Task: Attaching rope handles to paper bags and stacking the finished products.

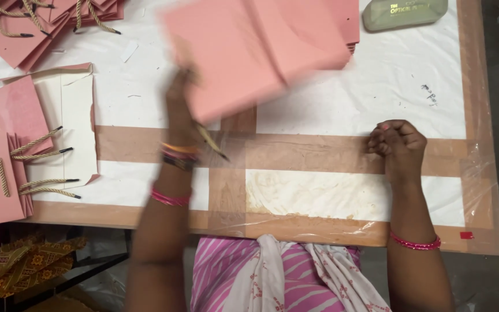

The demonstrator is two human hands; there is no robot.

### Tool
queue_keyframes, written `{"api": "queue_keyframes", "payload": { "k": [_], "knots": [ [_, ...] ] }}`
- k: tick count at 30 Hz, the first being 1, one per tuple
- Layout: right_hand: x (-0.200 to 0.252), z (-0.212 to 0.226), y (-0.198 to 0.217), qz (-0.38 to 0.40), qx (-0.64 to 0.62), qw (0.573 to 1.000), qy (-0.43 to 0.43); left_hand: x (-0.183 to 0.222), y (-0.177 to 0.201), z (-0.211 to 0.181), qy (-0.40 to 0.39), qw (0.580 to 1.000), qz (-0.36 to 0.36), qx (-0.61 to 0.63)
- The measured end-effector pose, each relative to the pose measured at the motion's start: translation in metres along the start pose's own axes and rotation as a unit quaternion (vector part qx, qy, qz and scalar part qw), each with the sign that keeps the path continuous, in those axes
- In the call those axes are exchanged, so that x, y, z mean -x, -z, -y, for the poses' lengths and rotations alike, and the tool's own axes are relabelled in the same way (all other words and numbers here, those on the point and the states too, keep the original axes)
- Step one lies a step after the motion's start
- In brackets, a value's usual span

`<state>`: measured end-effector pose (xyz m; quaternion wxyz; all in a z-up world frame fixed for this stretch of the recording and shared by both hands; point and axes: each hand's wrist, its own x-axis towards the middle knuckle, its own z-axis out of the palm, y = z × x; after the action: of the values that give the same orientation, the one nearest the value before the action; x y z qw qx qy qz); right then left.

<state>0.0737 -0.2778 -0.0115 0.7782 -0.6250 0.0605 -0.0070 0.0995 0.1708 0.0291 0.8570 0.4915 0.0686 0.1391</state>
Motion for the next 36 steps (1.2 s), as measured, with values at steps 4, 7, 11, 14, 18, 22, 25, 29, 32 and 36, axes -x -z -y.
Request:
{"api": "queue_keyframes", "payload": {
  "k": [4,7,11,14,18,22,25,29,32,36],
  "knots": [
    [0.001,-0.003,-0.005,0.014,0.055,0.998,0.008,-0.086,0.081,-0.092,-0.057,0.988,-0.127,0.073],
    [0.002,-0.003,-0.007,0.024,0.077,0.997,0.015,-0.14,0.137,-0.125,-0.092,0.967,-0.205,0.123],
    [0.0,-0.002,-0.008,0.004,0.13,0.991,0.034,-0.199,0.205,-0.059,-0.109,0.961,-0.234,-0.1],
    [-0.001,-0.004,-0.012,0.009,0.147,0.989,0.024,-0.217,0.18,0.027,-0.16,0.947,-0.133,-0.246],
    [-0.003,0.001,-0.016,0.017,0.16,0.987,0.005,-0.181,0.031,0.057,-0.046,0.918,-0.006,-0.393],
    [-0.009,-0.013,-0.001,0.017,0.15,0.988,0.038,-0.187,-0.036,0.084,0.016,0.904,0.028,-0.426],
    [-0.013,-0.013,0.002,0.004,0.149,0.987,0.063,-0.215,-0.032,0.127,-0.03,0.907,0.04,-0.418],
    [-0.016,-0.004,-0.006,0.039,0.057,0.993,0.098,-0.181,-0.071,0.087,0.105,0.933,0.007,-0.343],
    [-0.017,-0.003,-0.01,0.068,0.019,0.993,0.094,-0.177,-0.076,0.083,0.13,0.949,0.006,-0.286],
    [-0.016,-0.003,-0.011,0.08,0.015,0.994,0.077,-0.16,-0.091,0.076,0.161,0.95,0.015,-0.266]
  ]
}}
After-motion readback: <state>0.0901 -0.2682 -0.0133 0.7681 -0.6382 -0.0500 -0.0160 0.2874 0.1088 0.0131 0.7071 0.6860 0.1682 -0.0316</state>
